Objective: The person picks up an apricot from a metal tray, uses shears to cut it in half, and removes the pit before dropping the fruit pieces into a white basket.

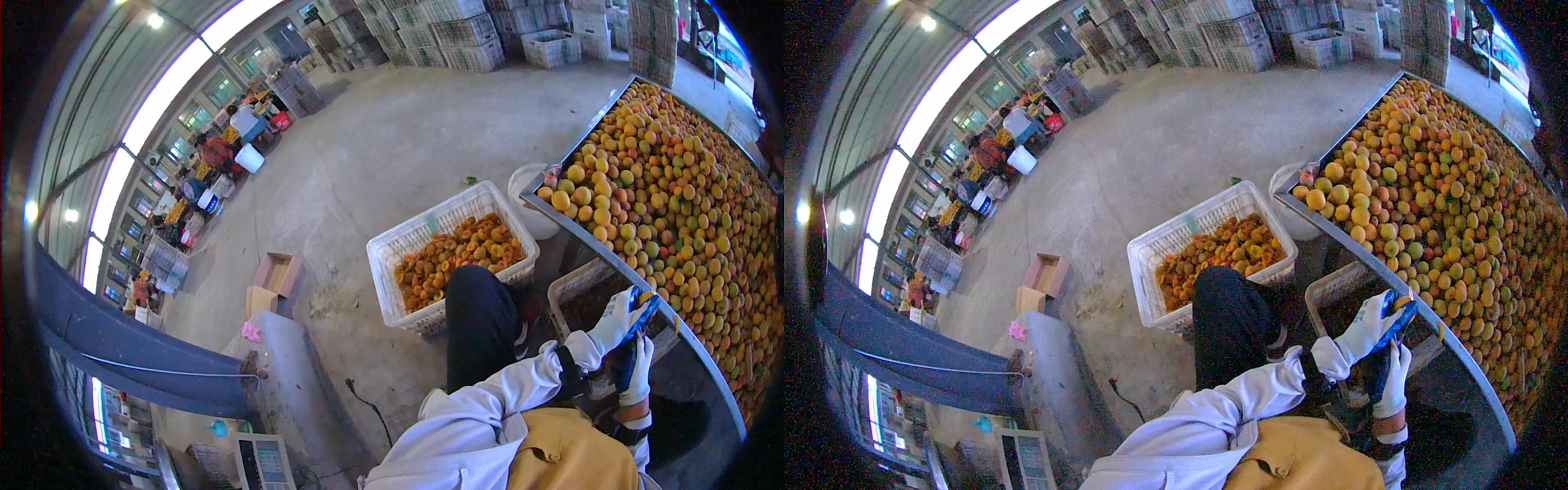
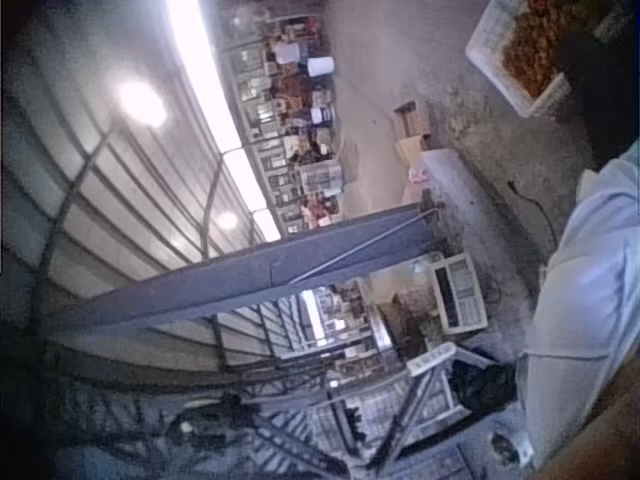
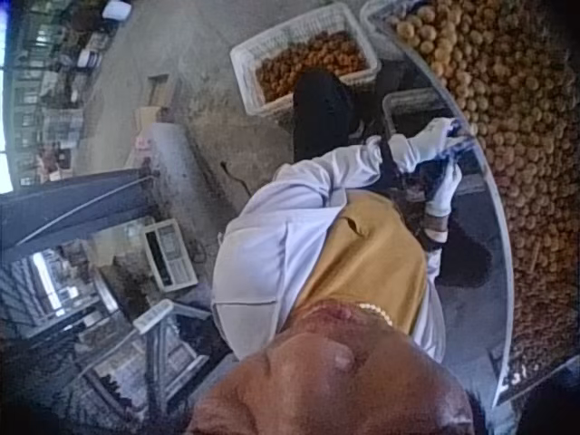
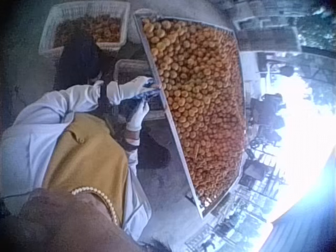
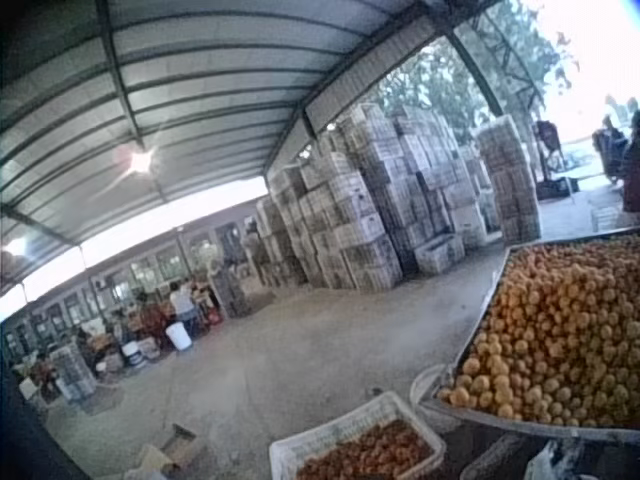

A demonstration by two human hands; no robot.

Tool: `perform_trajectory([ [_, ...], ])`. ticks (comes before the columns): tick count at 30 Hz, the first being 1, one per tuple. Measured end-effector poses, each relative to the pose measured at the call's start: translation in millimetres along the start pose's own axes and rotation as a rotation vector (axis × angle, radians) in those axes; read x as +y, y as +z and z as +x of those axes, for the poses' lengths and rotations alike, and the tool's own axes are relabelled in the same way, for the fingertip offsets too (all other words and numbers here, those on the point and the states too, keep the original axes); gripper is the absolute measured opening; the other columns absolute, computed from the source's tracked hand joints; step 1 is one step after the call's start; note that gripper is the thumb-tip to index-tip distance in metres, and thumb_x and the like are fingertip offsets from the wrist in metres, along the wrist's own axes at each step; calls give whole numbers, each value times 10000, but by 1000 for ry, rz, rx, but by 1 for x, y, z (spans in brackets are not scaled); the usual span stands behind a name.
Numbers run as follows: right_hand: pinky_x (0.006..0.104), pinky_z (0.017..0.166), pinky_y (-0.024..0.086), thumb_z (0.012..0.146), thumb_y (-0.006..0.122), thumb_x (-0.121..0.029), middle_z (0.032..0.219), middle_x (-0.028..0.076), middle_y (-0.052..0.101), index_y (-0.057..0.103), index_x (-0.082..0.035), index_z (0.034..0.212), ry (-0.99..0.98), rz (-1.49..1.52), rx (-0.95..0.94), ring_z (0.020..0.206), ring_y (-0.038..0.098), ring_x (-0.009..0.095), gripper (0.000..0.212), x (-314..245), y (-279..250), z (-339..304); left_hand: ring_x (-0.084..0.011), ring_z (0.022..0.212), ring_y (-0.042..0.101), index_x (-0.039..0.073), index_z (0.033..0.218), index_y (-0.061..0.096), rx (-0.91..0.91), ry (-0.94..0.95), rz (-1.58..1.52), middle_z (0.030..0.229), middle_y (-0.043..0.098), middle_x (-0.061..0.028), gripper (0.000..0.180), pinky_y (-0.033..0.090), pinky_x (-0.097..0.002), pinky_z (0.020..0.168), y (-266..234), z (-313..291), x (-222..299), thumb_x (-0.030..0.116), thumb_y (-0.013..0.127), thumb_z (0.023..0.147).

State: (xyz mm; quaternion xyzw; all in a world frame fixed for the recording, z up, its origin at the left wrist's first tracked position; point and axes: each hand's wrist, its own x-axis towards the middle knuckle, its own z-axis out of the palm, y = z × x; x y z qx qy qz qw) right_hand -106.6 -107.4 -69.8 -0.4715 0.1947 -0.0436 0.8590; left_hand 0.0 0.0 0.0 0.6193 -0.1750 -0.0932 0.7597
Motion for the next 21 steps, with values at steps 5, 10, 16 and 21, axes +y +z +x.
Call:
perform_trajectory([
  [5,332,731,546,948,573,-171,915,26,656,616,-28,1050,188,308,-458,796,639,180,181,-28,11,-5,-90,878,587,4,1104,628,-168,-33,-151,972,667,-40,304,506,-275,777,-3,3,21,260,653,943],
  [10,273,651,504,1026,492,-268,900,6,645,616,-56,1078,-517,-386,312,725,606,130,251,9,-2,2,-92,874,591,2,1107,600,-208,-29,-192,957,654,-5,301,502,-275,783,4,0,36,258,634,953],
  [16,273,786,512,1027,496,-217,1084,50,611,554,-18,1222,-342,-166,124,904,597,131,285,-56,-8,-1,-344,846,666,12,1140,525,-98,294,459,899,658,-199,344,523,-387,736,-26,-17,65,214,662,897],
  [21,292,829,522,1034,478,-256,1090,71,613,542,-10,1251,-165,-179,-50,948,608,144,333,-73,8,-17,-404,814,640,8,1125,486,-270,425,625,872,636,-211,424,505,-445,678,-10,-36,51,240,694,837],
])
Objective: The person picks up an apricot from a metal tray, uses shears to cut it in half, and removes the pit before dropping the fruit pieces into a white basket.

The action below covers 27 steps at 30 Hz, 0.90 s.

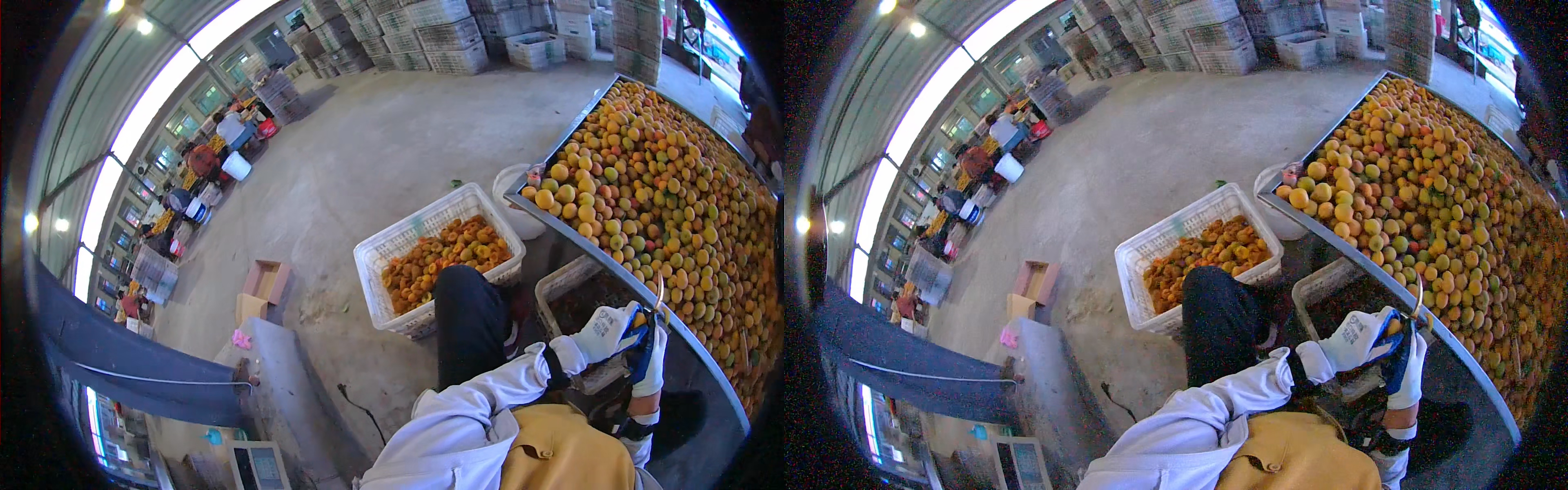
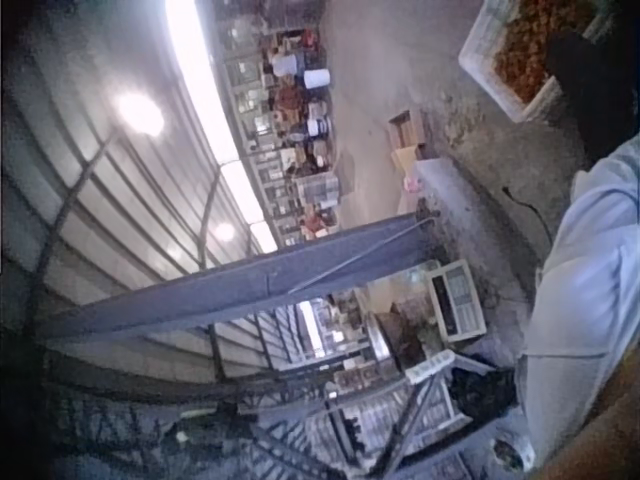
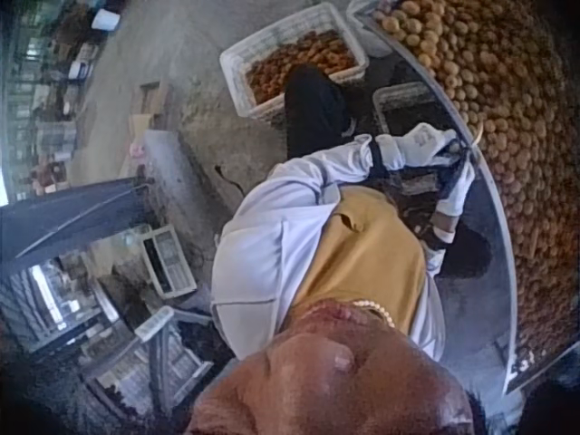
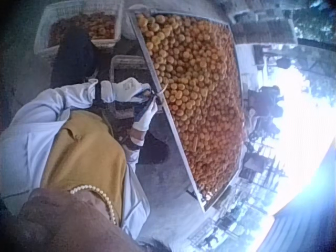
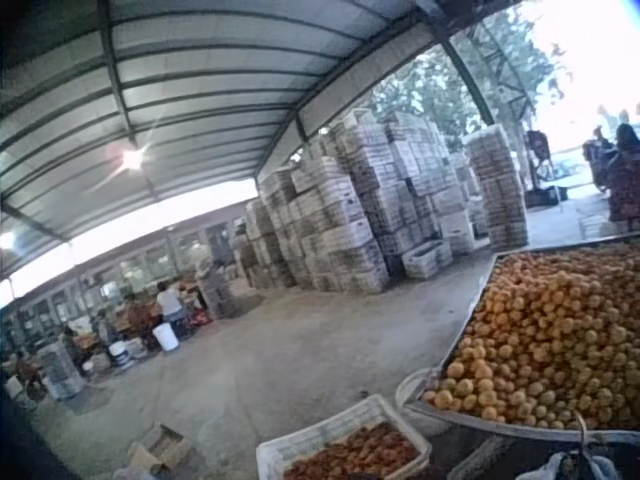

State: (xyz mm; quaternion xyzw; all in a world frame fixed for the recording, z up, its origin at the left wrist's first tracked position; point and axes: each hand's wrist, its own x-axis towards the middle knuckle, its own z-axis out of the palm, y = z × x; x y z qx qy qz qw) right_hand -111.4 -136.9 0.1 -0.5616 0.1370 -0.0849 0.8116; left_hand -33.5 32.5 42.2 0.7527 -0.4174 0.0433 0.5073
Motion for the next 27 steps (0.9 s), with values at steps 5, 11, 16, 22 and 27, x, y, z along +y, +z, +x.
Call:
perform_trajectory([
  [5,294,796,522,1001,558,-259,1121,72,577,497,-51,1246,74,76,275,943,593,146,327,6,4,-14,-307,787,665,14,1099,544,11,-198,-417,850,649,-193,236,514,-405,716,7,9,10,137,600,906],
  [11,275,810,490,959,624,-212,1078,37,556,486,-39,1262,-113,-208,309,912,541,116,375,28,17,-24,-139,747,585,117,849,485,80,-566,-1251,817,538,-2,212,543,-309,735,15,26,-10,275,492,990],
  [16,238,684,502,960,586,-135,954,9,641,585,-20,1265,-226,27,251,831,594,82,326,-27,43,-31,-232,1018,628,93,1104,599,-136,-566,-2172,1116,644,-74,260,526,-379,880,13,18,-37,301,496,987],
  [22,207,655,469,942,587,-92,898,1,634,580,-24,1266,-131,76,245,760,566,51,331,-33,24,-21,-252,1114,592,44,1298,546,-146,-778,-1602,1227,608,-124,401,536,-360,892,4,17,-14,308,476,1003],
  [27,277,879,467,883,645,-50,971,19,644,586,16,1213,-380,-431,185,926,539,85,342,-31,27,-9,-74,902,589,19,1244,598,-150,-502,-932,1080,640,-10,393,504,-246,769,12,28,-2,256,657,936],
])
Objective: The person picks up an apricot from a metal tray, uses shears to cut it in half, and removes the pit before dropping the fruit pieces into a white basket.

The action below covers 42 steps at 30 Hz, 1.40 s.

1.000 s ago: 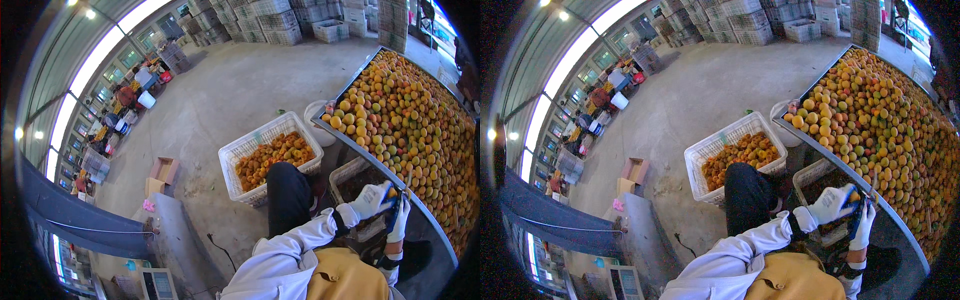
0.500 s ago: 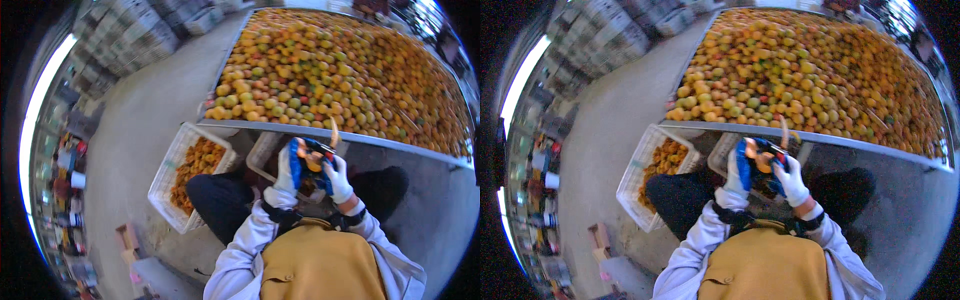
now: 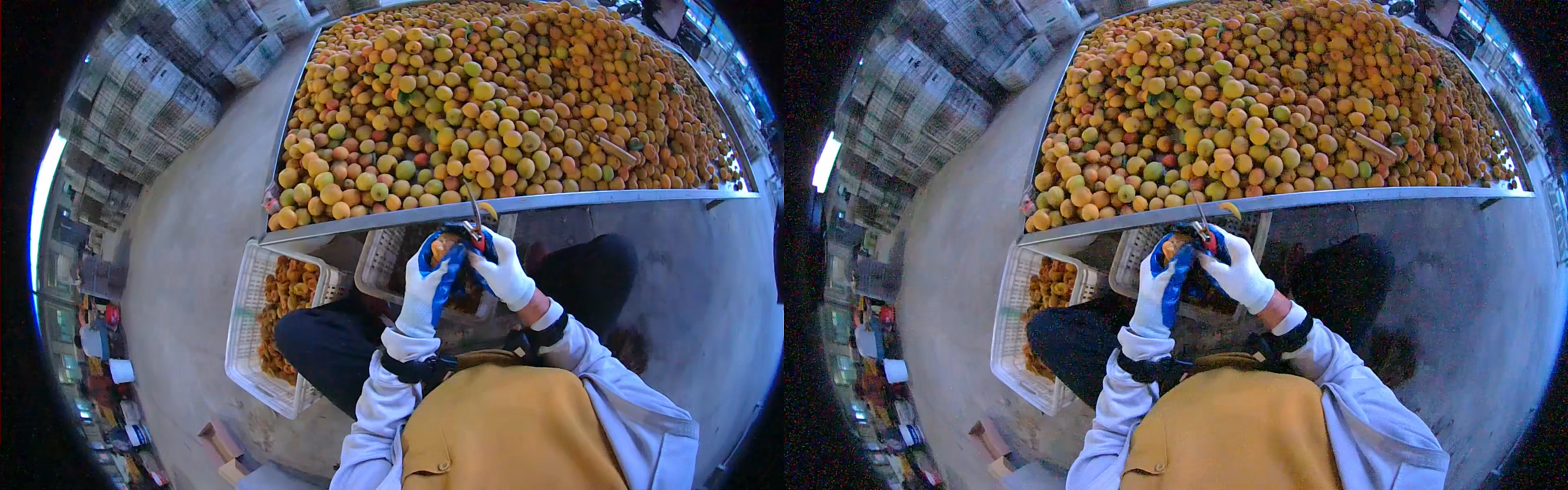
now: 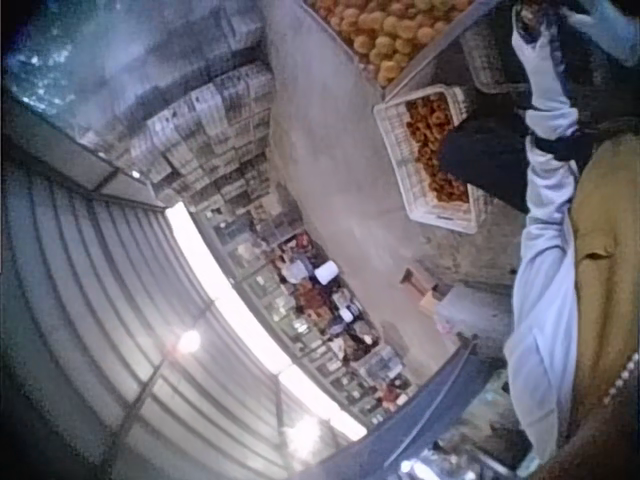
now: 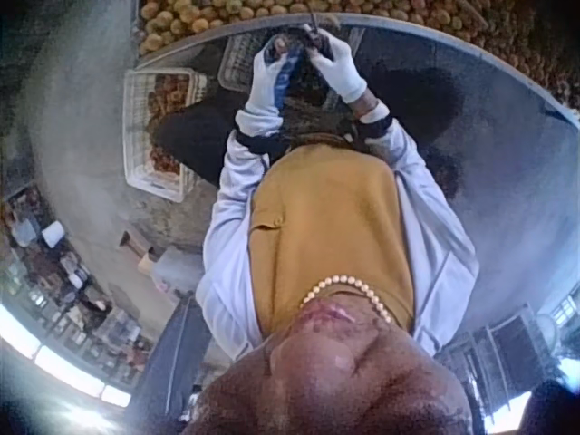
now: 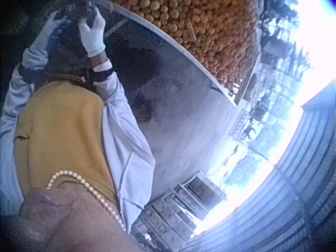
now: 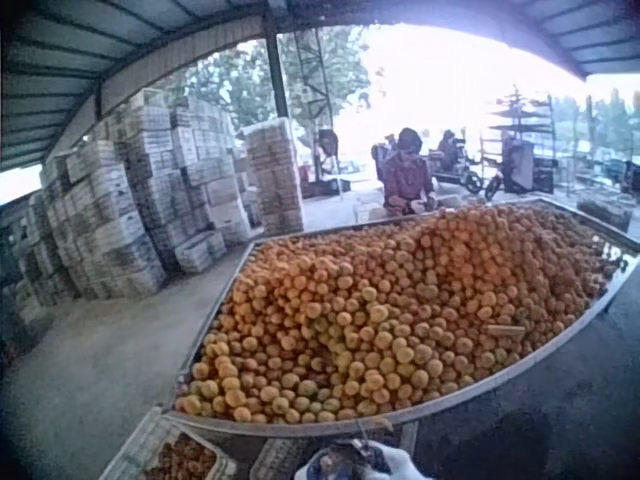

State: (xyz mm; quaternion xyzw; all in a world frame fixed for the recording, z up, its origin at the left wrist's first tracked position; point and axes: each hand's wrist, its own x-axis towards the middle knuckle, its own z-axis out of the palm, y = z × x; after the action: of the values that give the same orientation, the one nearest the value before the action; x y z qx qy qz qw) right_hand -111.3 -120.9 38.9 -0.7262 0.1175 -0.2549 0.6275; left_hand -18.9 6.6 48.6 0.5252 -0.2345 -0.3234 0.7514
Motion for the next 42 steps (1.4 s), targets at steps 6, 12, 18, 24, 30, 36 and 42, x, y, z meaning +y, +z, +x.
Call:
perform_trajectory([
  [6,274,748,499,925,604,-78,929,27,638,594,37,1195,89,252,166,804,579,102,294,-31,-20,9,-38,796,588,29,1254,600,71,-136,17,999,646,12,376,492,-193,624,5,-13,20,193,671,923],
  [12,275,550,342,1011,483,-333,740,-11,431,531,-140,880,63,1067,206,611,396,128,238,-89,-14,23,-93,720,607,32,1323,528,-44,-211,-80,975,648,-63,427,497,-223,542,18,-22,28,216,629,951],
  [18,282,524,287,1032,416,-375,655,-29,371,442,-196,758,2,1231,188,510,311,119,328,-77,-7,29,-137,690,620,29,1236,555,-5,-146,-179,935,653,-75,390,499,-256,537,37,-23,21,280,638,949],
  [24,336,663,517,969,489,-154,854,83,605,574,-32,1008,-98,1089,442,731,611,203,154,-41,-1,9,-73,672,575,24,1175,578,48,-67,-29,897,632,-24,364,455,-208,545,57,-20,26,312,625,959],
  [30,321,495,334,975,515,-398,625,9,406,486,-112,712,21,1258,407,523,406,159,389,-52,2,24,-102,852,570,15,1109,592,170,-90,-29,961,613,-29,268,490,-264,730,66,-20,14,253,578,986],
  [36,299,462,257,965,516,-461,559,-47,352,464,-195,617,342,1626,308,478,347,128,441,-39,-24,34,-120,849,547,-18,1059,578,77,132,380,948,601,-43,199,473,-282,759,58,-17,5,164,543,989],
  [42,299,442,272,978,515,-444,564,-28,347,441,-194,663,436,1695,392,484,356,145,408,-34,-33,37,-114,813,539,-21,1052,585,9,124,382,896,602,-43,215,482,-278,743,53,1,1,154,619,931],
])
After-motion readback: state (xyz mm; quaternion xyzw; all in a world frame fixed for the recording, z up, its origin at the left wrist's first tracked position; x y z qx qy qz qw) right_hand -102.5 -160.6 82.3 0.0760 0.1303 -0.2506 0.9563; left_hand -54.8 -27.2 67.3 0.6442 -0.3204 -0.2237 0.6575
